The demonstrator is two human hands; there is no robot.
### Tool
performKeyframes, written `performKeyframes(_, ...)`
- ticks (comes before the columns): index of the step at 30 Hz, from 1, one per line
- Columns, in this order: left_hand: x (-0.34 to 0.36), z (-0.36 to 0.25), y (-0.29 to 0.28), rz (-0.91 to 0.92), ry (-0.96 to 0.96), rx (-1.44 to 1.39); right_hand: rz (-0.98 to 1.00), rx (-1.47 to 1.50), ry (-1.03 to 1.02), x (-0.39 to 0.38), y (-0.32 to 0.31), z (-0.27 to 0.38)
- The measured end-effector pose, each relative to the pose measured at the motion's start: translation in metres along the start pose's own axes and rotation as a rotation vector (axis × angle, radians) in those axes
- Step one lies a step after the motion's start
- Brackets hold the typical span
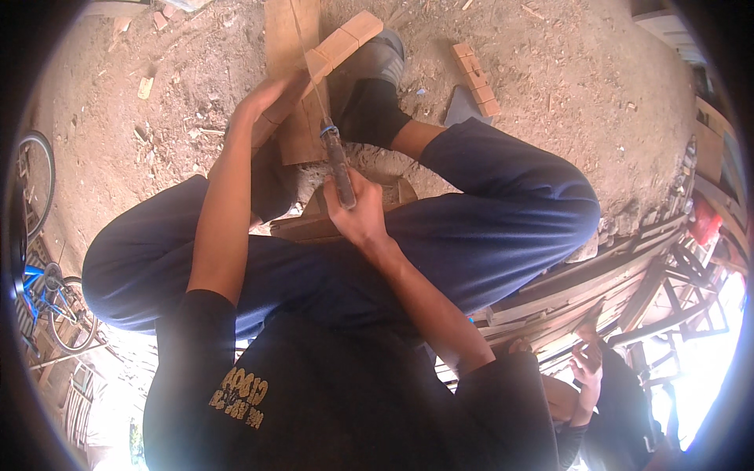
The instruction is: The person sits cross-legged on the ground and uses a hand saw to cut a wooden plank into smaller pieces. The person holds the wood with one hand and saws with the other, periodically adjusting the wood's position.
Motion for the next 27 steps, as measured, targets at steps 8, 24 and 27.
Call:
performKeyframes(8, -0.008, -0.006, 0.0, -0.035, -0.054, 0.033, 0.025, 0.023, -0.039, 0.002, -0.004, 0.0)
performKeyframes(24, -0.031, -0.031, 0.0, -0.003, -0.102, 0.026, 0.012, 0.048, -0.066, -0.001, -0.004, -0.006)
performKeyframes(27, -0.048, -0.042, 0.004, 0.03, -0.04, 0.015, 0.005, 0.043, -0.057, -0.005, -0.006, -0.003)
Point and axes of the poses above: each hand's wrist, its own x-axis towards the middle knuckle, its own y-axis out of the palm, z = x × y, the point moved 2 cm from there along x, towards the middle knuckle, and after that the axes turned 9 degrees about z, right-handed, at the moved point
